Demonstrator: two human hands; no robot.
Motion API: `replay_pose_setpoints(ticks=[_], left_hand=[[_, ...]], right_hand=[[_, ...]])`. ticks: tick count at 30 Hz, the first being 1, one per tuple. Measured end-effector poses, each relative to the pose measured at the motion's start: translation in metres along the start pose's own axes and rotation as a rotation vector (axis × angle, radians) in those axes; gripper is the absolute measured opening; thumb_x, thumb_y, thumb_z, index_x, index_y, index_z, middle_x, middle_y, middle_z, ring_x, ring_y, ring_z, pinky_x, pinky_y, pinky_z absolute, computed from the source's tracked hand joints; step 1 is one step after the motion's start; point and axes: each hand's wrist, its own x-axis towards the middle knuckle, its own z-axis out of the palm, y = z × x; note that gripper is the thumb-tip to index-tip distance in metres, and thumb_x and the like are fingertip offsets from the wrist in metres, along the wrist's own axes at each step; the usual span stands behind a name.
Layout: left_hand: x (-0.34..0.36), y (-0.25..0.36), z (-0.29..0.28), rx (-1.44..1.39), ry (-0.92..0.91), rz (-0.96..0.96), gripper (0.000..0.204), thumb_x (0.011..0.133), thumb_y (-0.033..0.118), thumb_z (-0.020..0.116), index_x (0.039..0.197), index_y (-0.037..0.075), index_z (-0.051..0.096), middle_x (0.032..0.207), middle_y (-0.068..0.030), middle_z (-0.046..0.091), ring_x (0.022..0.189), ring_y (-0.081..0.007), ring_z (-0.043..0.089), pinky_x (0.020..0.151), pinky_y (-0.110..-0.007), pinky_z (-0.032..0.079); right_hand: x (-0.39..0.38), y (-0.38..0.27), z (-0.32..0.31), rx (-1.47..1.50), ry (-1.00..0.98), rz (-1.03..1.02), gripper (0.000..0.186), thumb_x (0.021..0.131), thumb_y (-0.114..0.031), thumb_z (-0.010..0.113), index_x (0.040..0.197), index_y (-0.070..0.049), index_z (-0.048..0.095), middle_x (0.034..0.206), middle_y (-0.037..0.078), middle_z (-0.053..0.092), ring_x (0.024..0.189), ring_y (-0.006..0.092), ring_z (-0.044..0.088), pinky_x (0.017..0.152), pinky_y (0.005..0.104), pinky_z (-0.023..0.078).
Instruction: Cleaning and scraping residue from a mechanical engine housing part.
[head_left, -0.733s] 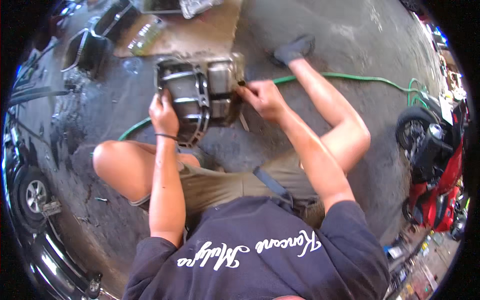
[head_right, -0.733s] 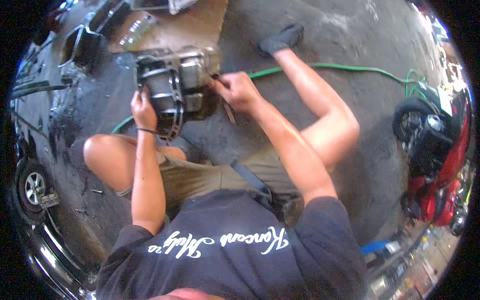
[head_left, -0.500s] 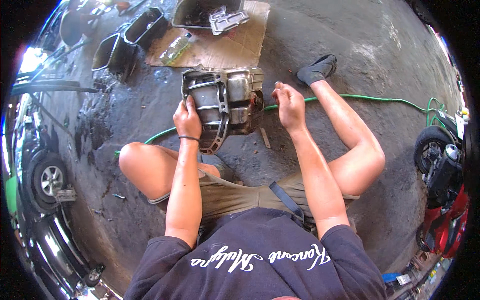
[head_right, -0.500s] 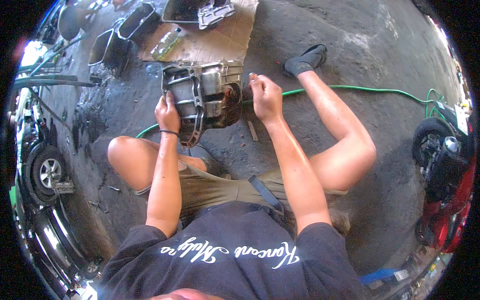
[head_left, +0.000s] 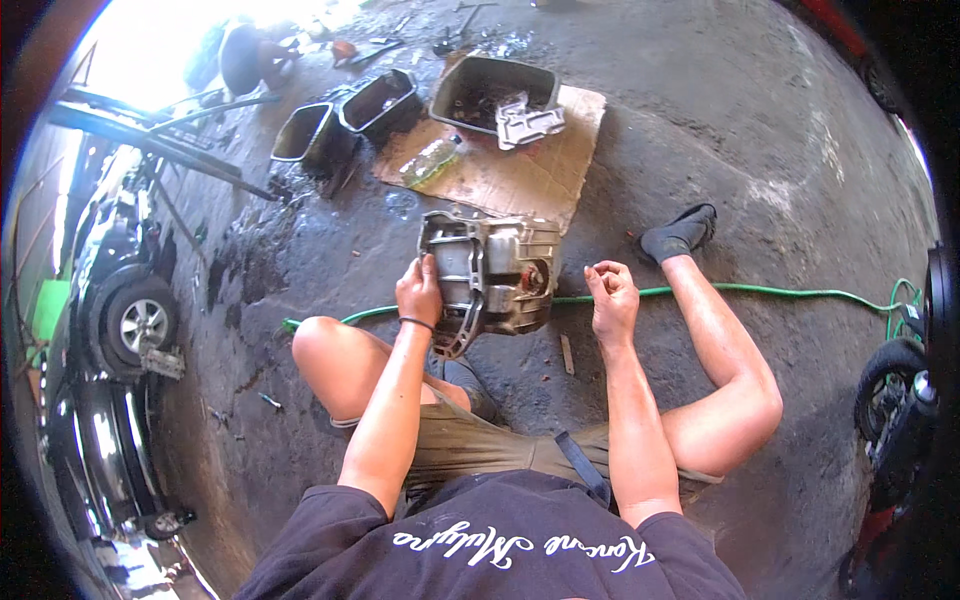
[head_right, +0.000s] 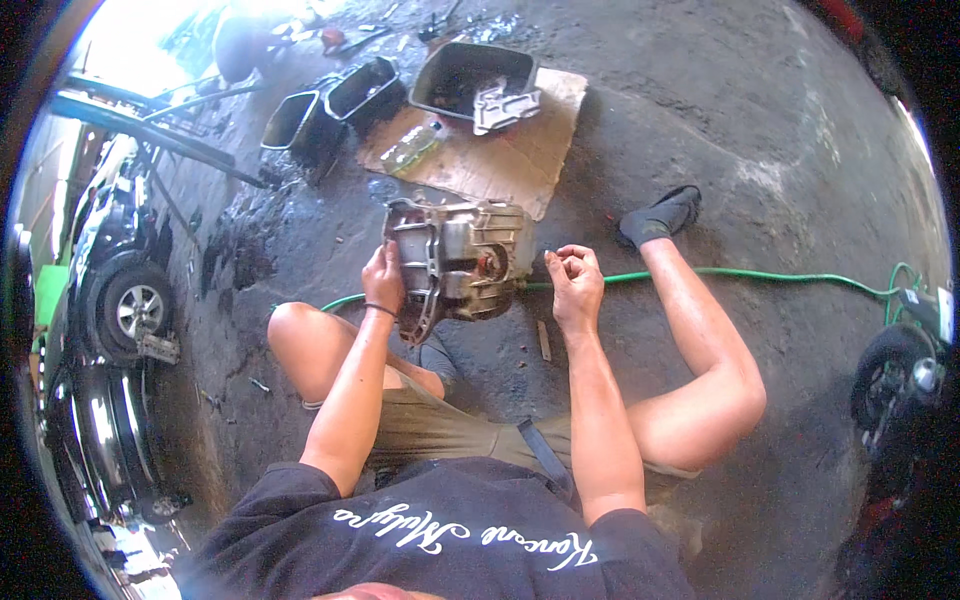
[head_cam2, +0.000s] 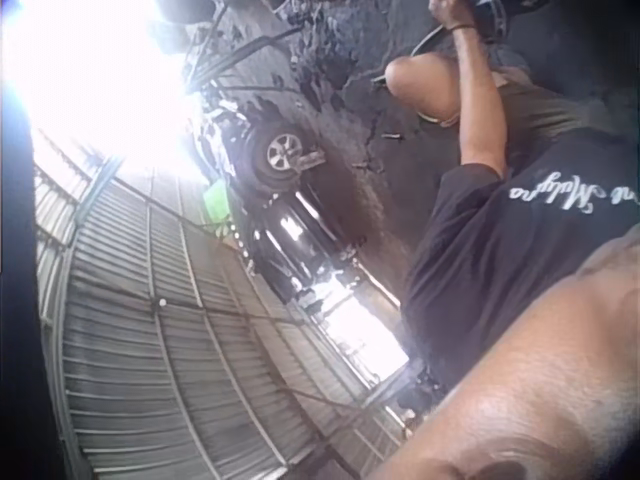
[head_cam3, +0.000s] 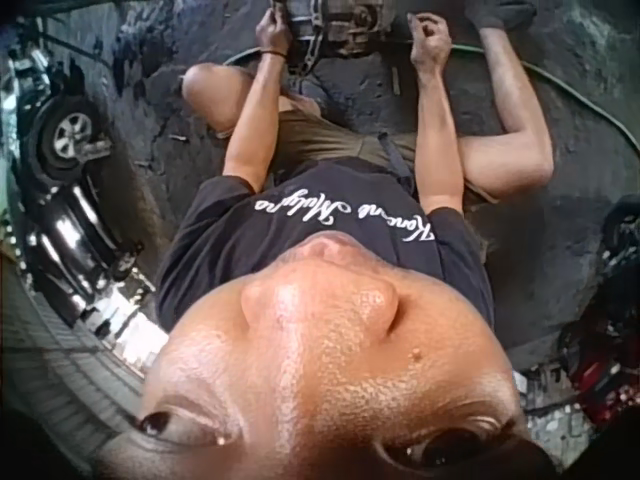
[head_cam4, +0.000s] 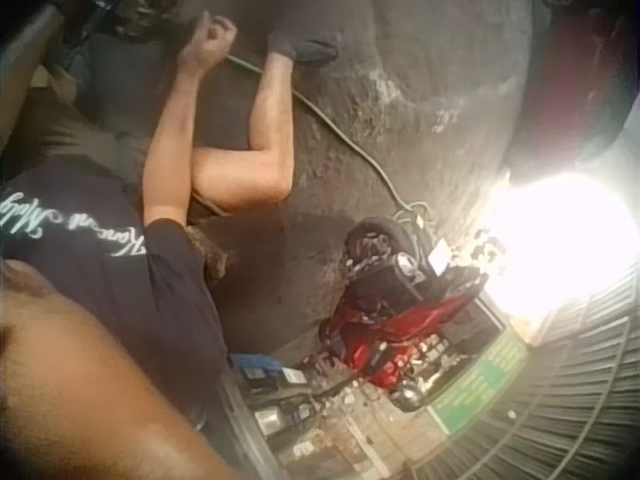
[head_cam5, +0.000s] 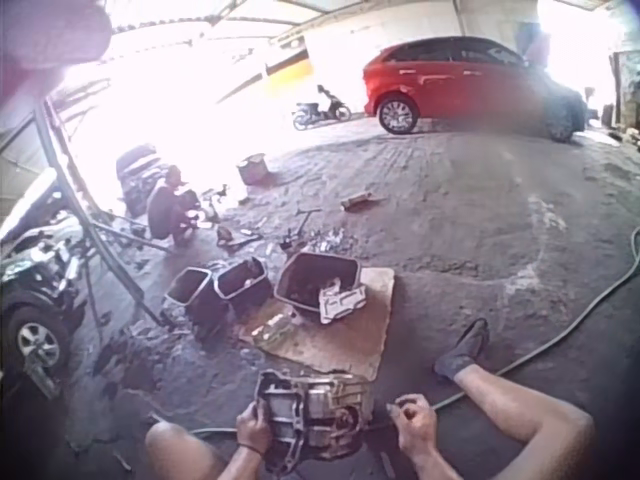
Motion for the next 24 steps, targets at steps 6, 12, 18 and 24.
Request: replay_pose_setpoints(ticks=[6, 12, 18, 24], left_hand=[[0.006, 0.005, -0.005, 0.063, -0.06, 0.012, 0.046, 0.1, 0.043, 0.046, 0.096, 0.001, 0.063, 0.082, -0.0258, 0.064, 0.081, -0.0447, 0.062, 0.069, -0.048, 0.046], [0.01, -0.002, -0.004, 0.046, -0.072, 0.08, 0.049, 0.101, 0.045, 0.045, 0.096, -0.001, 0.063, 0.081, -0.0249, 0.062, 0.078, -0.0427, 0.061, 0.071, -0.045, 0.046], [0.002, 0.01, -0.004, 0.056, -0.112, 0.141, 0.047, 0.102, 0.04, 0.044, 0.088, -0.004, 0.056, 0.081, -0.0228, 0.053, 0.078, -0.0427, 0.054, 0.072, -0.043, 0.043], [-0.043, 0.069, 0.0, -0.111, -0.207, 0.127, 0.028, 0.099, 0.026, 0.048, 0.1, 0.001, 0.058, 0.098, -0.0208, 0.056, 0.094, -0.0433, 0.055, 0.082, -0.047, 0.045]], right_hand=[[0.004, -0.005, 0.011, -0.069, -0.007, -0.13, 0.015, 0.088, -0.015, 0.067, 0.093, -0.003, 0.061, 0.113, 0.01, 0.053, 0.102, 0.0214, 0.054, 0.082, 0.0345, 0.046], [0.018, -0.02, 0.016, -0.114, -0.135, -0.213, 0.043, 0.091, -0.032, 0.065, 0.121, -0.003, 0.057, 0.126, 0.014, 0.053, 0.12, 0.0286, 0.049, 0.104, 0.0385, 0.037], [0.045, -0.049, 0.025, -0.195, -0.358, -0.102, 0.061, 0.092, -0.048, 0.06, 0.129, -0.001, 0.055, 0.127, 0.023, 0.058, 0.123, 0.0359, 0.051, 0.105, 0.0422, 0.038], [0.041, -0.032, 0.01, -0.246, -0.247, -0.194, 0.05, 0.096, -0.042, 0.056, 0.114, 0.004, 0.064, 0.124, 0.022, 0.059, 0.118, 0.0343, 0.054, 0.103, 0.038, 0.04]])
